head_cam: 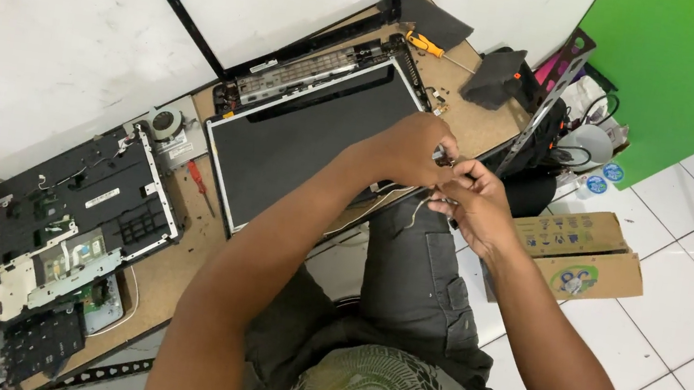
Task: Reinstalling an LCD panel into a laptop lid, including connecting the display cable and routing wires.
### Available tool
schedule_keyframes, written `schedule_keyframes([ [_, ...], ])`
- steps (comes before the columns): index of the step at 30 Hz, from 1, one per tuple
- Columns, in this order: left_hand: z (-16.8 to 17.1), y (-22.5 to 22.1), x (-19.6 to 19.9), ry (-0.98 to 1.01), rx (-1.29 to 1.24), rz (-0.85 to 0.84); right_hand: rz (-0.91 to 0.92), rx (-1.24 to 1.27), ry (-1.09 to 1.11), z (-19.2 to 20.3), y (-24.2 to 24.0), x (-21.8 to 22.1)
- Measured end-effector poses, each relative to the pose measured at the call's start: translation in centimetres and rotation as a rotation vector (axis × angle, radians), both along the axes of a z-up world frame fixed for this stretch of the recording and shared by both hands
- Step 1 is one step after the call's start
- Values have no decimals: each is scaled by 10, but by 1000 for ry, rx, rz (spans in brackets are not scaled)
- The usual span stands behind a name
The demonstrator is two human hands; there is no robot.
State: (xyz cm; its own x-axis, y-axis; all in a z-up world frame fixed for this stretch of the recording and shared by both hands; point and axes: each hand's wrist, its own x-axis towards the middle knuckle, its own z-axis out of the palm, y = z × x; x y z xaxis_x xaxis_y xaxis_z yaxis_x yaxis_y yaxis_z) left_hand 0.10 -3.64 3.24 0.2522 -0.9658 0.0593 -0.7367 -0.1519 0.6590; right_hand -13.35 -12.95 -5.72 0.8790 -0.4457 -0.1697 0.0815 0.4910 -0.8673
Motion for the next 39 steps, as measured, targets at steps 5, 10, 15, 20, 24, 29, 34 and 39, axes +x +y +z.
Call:
schedule_keyframes([
  [5,7,-1,-9,16,39,70,-7,25,-51,4,3,0],
  [10,21,0,-8,46,-59,128,-35,9,-95,3,3,-1],
  [15,26,6,-10,138,-65,132,-135,-63,-117,1,5,-4],
  [20,30,10,-16,201,-68,119,-142,-48,-86,-1,5,-3],
  [24,30,13,-17,231,-85,133,-181,-1,-52,9,11,-4],
  [29,35,15,-22,235,-98,155,-242,-142,-2,3,11,2],
  [34,36,16,-20,224,-95,173,-282,-277,28,6,12,6],
  [39,39,19,-20,309,-118,200,-293,-228,121,31,13,4],
])
